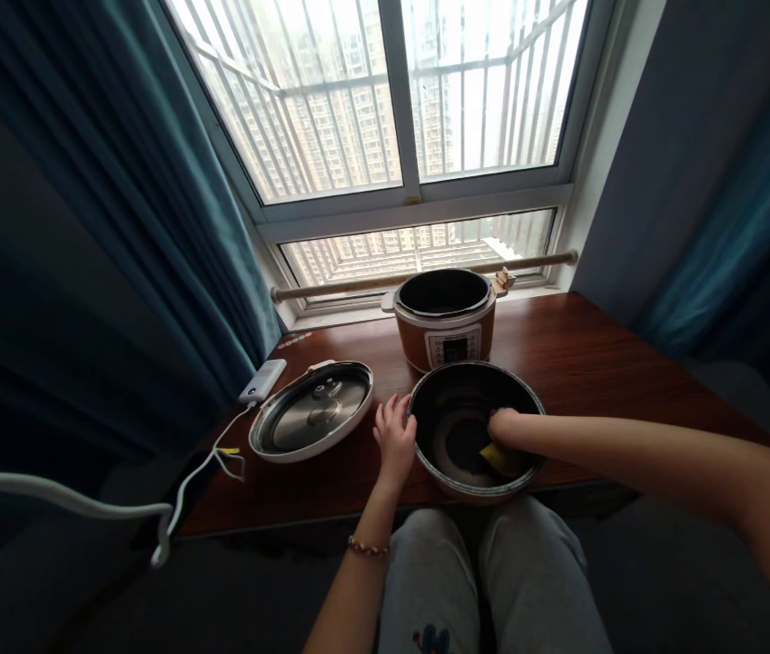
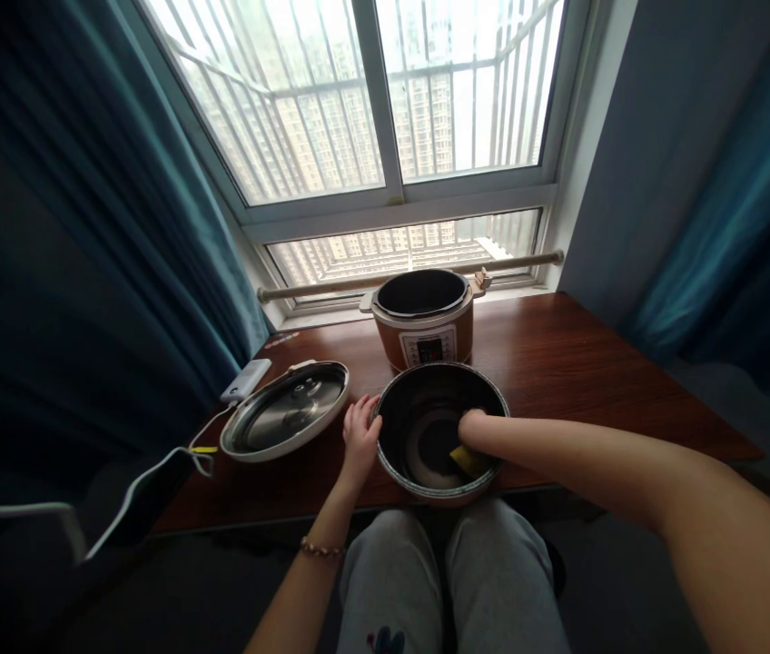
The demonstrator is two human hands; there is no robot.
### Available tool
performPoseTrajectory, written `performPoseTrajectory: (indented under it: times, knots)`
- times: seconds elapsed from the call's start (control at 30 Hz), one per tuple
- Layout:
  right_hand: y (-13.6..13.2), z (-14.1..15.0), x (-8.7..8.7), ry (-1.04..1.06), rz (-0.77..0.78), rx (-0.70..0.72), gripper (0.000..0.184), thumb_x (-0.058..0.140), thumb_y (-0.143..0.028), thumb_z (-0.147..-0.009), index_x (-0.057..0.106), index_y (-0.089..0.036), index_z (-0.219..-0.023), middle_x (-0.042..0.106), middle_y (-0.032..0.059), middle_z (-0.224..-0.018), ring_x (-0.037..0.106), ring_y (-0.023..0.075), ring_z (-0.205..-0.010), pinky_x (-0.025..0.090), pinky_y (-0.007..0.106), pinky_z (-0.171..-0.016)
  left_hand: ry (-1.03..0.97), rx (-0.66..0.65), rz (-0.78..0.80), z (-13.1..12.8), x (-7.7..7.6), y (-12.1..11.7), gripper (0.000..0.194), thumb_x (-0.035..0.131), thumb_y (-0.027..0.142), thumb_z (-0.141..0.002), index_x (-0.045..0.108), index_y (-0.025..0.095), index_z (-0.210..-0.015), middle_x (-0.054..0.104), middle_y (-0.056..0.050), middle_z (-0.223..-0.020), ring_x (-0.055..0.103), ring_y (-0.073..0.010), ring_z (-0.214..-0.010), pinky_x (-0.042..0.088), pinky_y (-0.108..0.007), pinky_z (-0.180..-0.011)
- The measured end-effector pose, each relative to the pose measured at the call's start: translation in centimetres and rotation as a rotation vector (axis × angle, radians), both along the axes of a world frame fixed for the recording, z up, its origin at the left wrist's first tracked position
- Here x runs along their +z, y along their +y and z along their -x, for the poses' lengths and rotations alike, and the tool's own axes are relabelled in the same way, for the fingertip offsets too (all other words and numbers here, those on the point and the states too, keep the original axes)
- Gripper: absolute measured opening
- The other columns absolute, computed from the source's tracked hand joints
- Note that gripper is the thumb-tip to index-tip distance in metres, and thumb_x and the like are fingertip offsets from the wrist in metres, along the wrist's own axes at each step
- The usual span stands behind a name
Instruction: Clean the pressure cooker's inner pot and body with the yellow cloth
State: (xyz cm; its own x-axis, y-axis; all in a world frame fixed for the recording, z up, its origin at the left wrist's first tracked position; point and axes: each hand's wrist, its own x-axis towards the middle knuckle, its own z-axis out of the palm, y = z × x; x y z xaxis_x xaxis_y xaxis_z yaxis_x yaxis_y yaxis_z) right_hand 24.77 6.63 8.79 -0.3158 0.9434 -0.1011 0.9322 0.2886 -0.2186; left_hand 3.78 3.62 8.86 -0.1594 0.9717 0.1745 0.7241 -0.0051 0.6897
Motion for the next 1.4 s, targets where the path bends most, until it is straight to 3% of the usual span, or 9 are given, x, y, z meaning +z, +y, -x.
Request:
performPoseTrajectory:
  times: [0.23,0.37,0.53,0.7,0.83,0.9,1.1,1.27,1.4]
  knots:
    - [0.9,-1.2,4.5,-0.347,-0.06,0.059,0.025,0.04,-0.005,-0.084,0.064,-0.009,-0.091,0.058,0.0167,-0.102,0.056,0.0243,-0.092,0.046,0.034,-0.071,-0.001,0.019,0.005,-0.3,0.4,-0.4,0.042,0.037,0.026,-0.082,0.049,0.022,-0.122,0.039,-0.004,-0.138,0.021,-0.0283,-0.132,0.02,-0.052,-0.105]
    - [-0.9,-2.0,7.0,-0.411,-0.151,0.061,0.027,0.039,-0.005,-0.083,0.065,-0.011,-0.088,0.059,0.0166,-0.096,0.055,0.0261,-0.091,0.043,0.034,-0.071,0.004,0.026,0.019,-0.4,0.5,-0.4,0.042,0.037,0.026,-0.082,0.049,0.023,-0.122,0.038,-0.004,-0.138,0.02,-0.0282,-0.132,0.018,-0.052,-0.105]
    - [-3.3,-5.7,8.6,-0.284,-0.249,-0.156,0.019,0.045,-0.009,-0.078,0.059,-0.013,-0.089,0.057,0.0141,-0.097,0.057,0.0209,-0.08,0.039,0.027,-0.062,-0.012,0.022,0.012,-0.4,0.5,-0.4,0.041,0.036,0.025,-0.083,0.048,0.024,-0.121,0.04,-0.005,-0.138,0.022,-0.0281,-0.132,0.02,-0.053,-0.104]
    - [-6.3,-9.9,3.9,0.53,-0.295,-0.439,0.017,0.049,-0.023,-0.07,0.055,-0.018,-0.085,0.059,0.0039,-0.083,0.057,0.0181,-0.077,0.042,0.026,-0.066,-0.046,0.028,-0.029,-0.5,0.2,-0.4,0.039,0.037,0.022,-0.082,0.05,0.026,-0.119,0.044,-0.005,-0.134,0.028,-0.0261,-0.129,0.023,-0.052,-0.104]
    - [-9.7,-8.3,-2.3,1.345,-0.174,-0.641,0.036,0.058,-0.039,-0.067,0.056,-0.018,-0.096,0.064,0.0034,-0.083,0.061,0.0211,-0.078,0.049,0.031,-0.067,-0.012,0.029,-0.039,-0.6,0.1,-0.5,0.039,0.035,0.023,-0.084,0.049,0.025,-0.12,0.045,-0.005,-0.133,0.029,-0.0255,-0.129,0.023,-0.05,-0.104]
    - [-11.1,-6.8,-4.7,1.57,-0.205,-0.755,0.039,0.061,-0.04,-0.064,0.057,-0.021,-0.098,0.066,0.0031,-0.089,0.062,0.0216,-0.081,0.051,0.033,-0.068,0.018,0.027,-0.022,-0.6,0.2,-0.6,0.039,0.033,0.025,-0.086,0.048,0.024,-0.122,0.045,-0.006,-0.133,0.027,-0.0258,-0.13,0.023,-0.05,-0.104]
    - [-12.8,-6.5,-7.6,1.655,-0.236,-0.776,0.036,0.048,-0.047,-0.071,0.062,-0.03,-0.099,0.068,0.0041,-0.089,0.064,0.024,-0.081,0.053,0.041,-0.069,0.184,0.027,0.024,-0.7,1.1,-0.7,0.042,0.029,0.034,-0.089,0.045,0.02,-0.126,0.038,-0.009,-0.138,0.018,-0.0317,-0.133,0.02,-0.058,-0.101]
    - [-13.6,-8.6,-9.3,1.77,-0.241,-0.815,0.037,0.036,-0.053,-0.079,0.059,-0.04,-0.106,0.064,-0.0003,-0.107,0.062,0.0248,-0.097,0.05,0.048,-0.081,0.409,0.06,-0.219,-1.9,3.8,-1.4,0.049,0.041,0.032,-0.086,0.038,0.011,-0.131,0.031,-0.018,-0.14,0.009,-0.0342,-0.135,0.012,-0.059,-0.104]
    - [-13.5,-8.9,-10.1,1.704,-0.23,-0.765,0.044,0.032,-0.053,-0.082,0.055,-0.035,-0.115,0.061,0.0057,-0.113,0.06,0.0265,-0.101,0.049,0.047,-0.082,0.38,-0.292,-0.297,-6.1,6.1,-3.8,0.036,0.04,0.031,-0.087,0.054,0.013,-0.115,0.047,-0.014,-0.13,0.024,-0.0279,-0.133,0.019,-0.047,-0.108]
